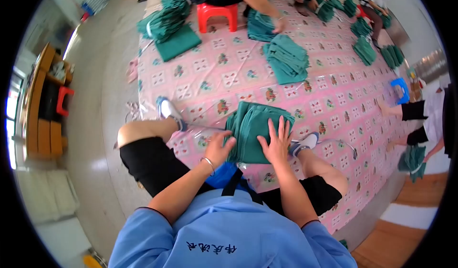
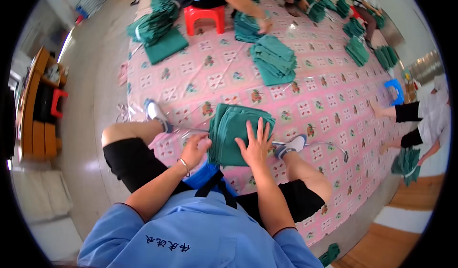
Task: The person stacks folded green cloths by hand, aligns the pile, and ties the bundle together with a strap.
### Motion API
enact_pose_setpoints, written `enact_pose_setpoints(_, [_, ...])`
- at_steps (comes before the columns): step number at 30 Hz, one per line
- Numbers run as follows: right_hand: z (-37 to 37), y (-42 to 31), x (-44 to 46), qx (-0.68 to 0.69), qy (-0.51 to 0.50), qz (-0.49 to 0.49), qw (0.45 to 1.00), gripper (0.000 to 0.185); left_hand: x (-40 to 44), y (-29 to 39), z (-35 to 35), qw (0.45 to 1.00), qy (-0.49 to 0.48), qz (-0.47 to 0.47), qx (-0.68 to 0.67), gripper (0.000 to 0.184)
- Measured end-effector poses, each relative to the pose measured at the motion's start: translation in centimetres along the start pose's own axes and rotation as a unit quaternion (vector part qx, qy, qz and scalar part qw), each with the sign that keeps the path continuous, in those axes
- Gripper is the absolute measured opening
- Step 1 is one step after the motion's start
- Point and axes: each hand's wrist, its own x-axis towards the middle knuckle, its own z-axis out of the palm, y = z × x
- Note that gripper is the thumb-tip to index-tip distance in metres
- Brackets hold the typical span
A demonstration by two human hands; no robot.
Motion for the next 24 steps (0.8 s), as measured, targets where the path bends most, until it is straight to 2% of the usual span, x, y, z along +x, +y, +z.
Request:
enact_pose_setpoints(2, [-0.3, 2.1, 3.1, -0.026, -0.007, -0.002, 1.000, 0.073, -2.0, 5.2, 1.7, 0.989, -0.010, 0.102, 0.106, 0.035])
enact_pose_setpoints(3, [0.3, -2.1, -3.4, -0.013, -0.040, 0.005, 0.999, 0.073, -9.8, 3.7, -0.8, 0.984, -0.061, 0.098, 0.133, 0.035])
enact_pose_setpoints(5, [0.5, -1.4, -0.6, -0.040, -0.009, -0.009, 0.999, 0.072, -9.0, 4.0, -0.1, 0.960, -0.126, 0.193, 0.160, 0.035])
enact_pose_setpoints(8, [1.0, -1.7, -0.6, 0.027, -0.044, -0.019, 0.998, 0.068, -8.0, 5.5, 0.1, 0.938, -0.109, 0.262, 0.200, 0.041])
enact_pose_setpoints(11, [0.3, -2.0, 0.3, 0.055, -0.092, -0.037, 0.994, 0.061, -4.2, 4.8, 1.6, 0.952, -0.007, 0.248, 0.177, 0.054])
enact_pose_setpoints(13, [0.7, -1.1, 0.8, 0.093, -0.096, -0.076, 0.988, 0.058, -0.8, 3.9, 1.7, 0.979, 0.033, 0.117, 0.162, 0.065])
enact_pose_setpoints(15, [0.0, -0.8, 1.9, 0.162, -0.074, -0.106, 0.978, 0.048, 2.4, 2.3, 1.8, 0.975, -0.040, 0.075, 0.203, 0.069])
enact_pose_setpoints(17, [-0.7, -0.4, 2.5, 0.277, -0.076, -0.085, 0.954, 0.048, 3.9, 1.2, 2.2, 0.970, -0.075, 0.039, 0.230, 0.069])
enact_pose_setpoints(20, [0.0, 0.7, 2.2, 0.337, -0.025, 0.016, 0.941, 0.048, 5.6, -0.2, 2.8, 0.975, -0.084, 0.039, 0.202, 0.070])
enact_pose_setpoints(21, [0.6, 1.4, 1.9, 0.377, -0.008, 0.079, 0.923, 0.049, 5.9, -0.5, 3.2, 0.979, -0.084, 0.047, 0.180, 0.070])
enact_pose_setpoints(23, [2.1, 2.8, 0.9, 0.451, 0.039, 0.207, 0.867, 0.050, 6.9, -0.4, 3.3, 0.980, -0.073, 0.051, 0.178, 0.070])
enact_pose_setpoints(24, [1.7, 3.3, -0.2, 0.510, 0.051, 0.327, 0.794, 0.056, 7.1, -0.4, 3.6, 0.980, -0.067, 0.057, 0.181, 0.069])
